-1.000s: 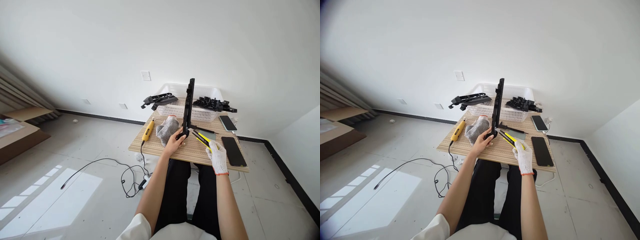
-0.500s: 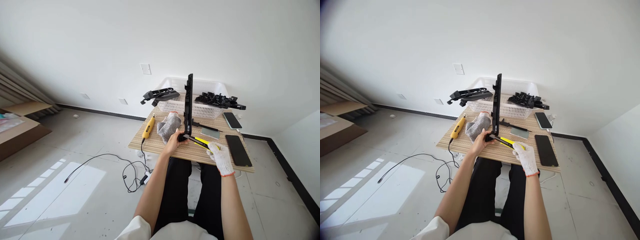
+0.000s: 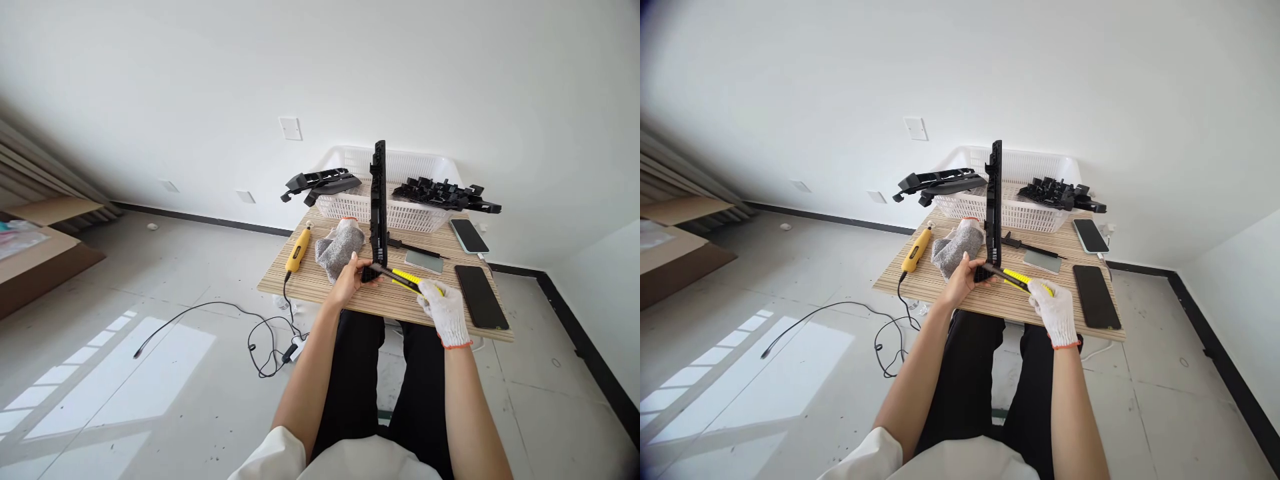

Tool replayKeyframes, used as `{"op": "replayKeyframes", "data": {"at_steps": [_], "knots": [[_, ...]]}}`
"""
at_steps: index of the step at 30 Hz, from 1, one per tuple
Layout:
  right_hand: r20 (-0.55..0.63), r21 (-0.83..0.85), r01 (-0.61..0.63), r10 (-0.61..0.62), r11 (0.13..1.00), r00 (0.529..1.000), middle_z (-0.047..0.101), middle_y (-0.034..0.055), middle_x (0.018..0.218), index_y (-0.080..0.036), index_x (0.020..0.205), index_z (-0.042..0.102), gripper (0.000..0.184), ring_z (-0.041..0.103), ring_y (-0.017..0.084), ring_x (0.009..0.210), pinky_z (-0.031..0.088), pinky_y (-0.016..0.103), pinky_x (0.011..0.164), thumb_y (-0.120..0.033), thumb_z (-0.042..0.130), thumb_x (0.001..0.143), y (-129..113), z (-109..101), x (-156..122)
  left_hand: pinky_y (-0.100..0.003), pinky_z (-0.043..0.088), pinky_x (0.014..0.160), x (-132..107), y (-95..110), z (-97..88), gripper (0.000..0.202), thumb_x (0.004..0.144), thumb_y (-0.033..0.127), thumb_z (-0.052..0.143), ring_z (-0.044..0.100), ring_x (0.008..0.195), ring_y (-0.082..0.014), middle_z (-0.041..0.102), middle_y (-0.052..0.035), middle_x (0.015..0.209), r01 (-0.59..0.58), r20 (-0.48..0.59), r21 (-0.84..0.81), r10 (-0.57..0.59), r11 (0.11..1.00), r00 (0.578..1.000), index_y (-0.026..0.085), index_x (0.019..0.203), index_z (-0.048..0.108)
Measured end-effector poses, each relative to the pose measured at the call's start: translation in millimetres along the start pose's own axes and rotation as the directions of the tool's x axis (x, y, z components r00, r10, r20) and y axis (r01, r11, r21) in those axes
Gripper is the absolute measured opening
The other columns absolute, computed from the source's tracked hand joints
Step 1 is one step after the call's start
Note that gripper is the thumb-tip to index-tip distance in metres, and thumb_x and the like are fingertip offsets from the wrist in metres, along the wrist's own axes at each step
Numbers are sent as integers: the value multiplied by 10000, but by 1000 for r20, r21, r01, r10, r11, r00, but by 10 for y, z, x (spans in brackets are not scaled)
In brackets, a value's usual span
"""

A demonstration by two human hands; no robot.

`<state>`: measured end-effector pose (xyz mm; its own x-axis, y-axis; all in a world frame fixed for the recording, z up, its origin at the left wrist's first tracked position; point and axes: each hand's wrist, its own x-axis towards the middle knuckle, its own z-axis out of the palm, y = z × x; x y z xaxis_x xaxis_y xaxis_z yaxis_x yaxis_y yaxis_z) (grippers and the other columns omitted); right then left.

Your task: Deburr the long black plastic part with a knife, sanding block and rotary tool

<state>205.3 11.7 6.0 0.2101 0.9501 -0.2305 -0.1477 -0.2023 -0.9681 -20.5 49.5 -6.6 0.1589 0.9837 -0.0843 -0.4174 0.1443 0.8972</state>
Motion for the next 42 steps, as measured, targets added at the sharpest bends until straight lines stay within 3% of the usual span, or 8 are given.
{"op": "replayKeyframes", "data": {"at_steps": [13, 17, 20, 23, 26, 30, 33, 42], "knots": [[1, 23, -12, 12, 1000, 1000, 532, -20, 539, -136, 762, 707, 406, 501, 84, 455, 383, 187, 419, -482, 838, 592, -5, -47, -19, -367, 596, 720, 2, -12, 9, 698, 914, 691, 453, 729, 845, -271, 749, -133, 874, -22, 5, 75, 21, 997, 1000, 64, 1070, 718], [116, -33, -10, 14, 999, 993, 495, -34, 517, -137, 747, 700, 379, 442, 72, 434, 316, 183, 394, -467, 830, 615, -4, -28, -40, -377, 599, 743, 7, -14, 13, 693, 900, 697, 474, 731, 839, -270, 748, -127, 854, -21, 11, 68, 20, 997, 1000, 68, 1029, 734], [54, 1, 9, -9, 1000, 999, 499, -29, 519, -139, 778, 706, 389, 453, 84, 443, 293, 186, 387, -486, 803, 634, -1, -10, -33, -377, 605, 721, 9, -19, 14, 674, 920, 668, 466, 731, 837, -271, 746, -135, 849, -7, -17, 79, 8, 997, 1000, 60, 1044, 730], [113, -26, 0, 3, 1000, 994, 489, -32, 512, -133, 784, 707, 386, 447, 85, 447, 287, 186, 389, -469, 813, 625, 1, -14, -20, -380, 609, 719, 9, -28, 9, 650, 938, 640, 456, 727, 849, -272, 750, -135, 861, -14, -30, 89, 17, 996, 999, 63, 1057, 731], [66, -3, 11, -11, 1000, 998, 494, -31, 519, -138, 777, 702, 385, 445, 77, 449, 302, 181, 397, -486, 799, 642, -2, -31, -15, -378, 608, 722, 3, -31, 4, 643, 943, 634, 450, 730, 853, -274, 754, -129, 850, -11, -22, 88, 13, 996, 1000, 70, 1075, 730], [106, -9, -20, 21, 1000, 994, 486, -37, 521, -138, 742, 693, 385, 451, 72, 446, 338, 184, 407, -466, 834, 596, -13, -45, -15, -378, 608, 732, -1, -28, 2, 641, 943, 630, 455, 731, 854, -276, 757, -126, 845, -16, -8, 81, 17, 997, 1000, 68, 1082, 730], [45, 22, 0, -1, 1000, 999, 509, -27, 531, -136, 767, 699, 425, 468, 80, 447, 330, 182, 393, -495, 832, 583, -22, -42, -13, -381, 609, 739, 3, -33, -3, 658, 933, 648, 457, 730, 850, -275, 755, -124, 839, -18, -6, 87, 19, 996, 1000, 66, 1080, 727], [133, -5, -12, 12, 1000, 991, 489, -30, 527, -132, 763, 696, 414, 456, 72, 459, 308, 166, 391, -492, 834, 611, -13, -77, 6, -367, 611, 697, -1, -29, 1, 561, 916, 630, 506, 719, 850, -264, 739, -102, 872, -28, -2, 110, 29, 994, 1000, 121, 1006, 725]]}}
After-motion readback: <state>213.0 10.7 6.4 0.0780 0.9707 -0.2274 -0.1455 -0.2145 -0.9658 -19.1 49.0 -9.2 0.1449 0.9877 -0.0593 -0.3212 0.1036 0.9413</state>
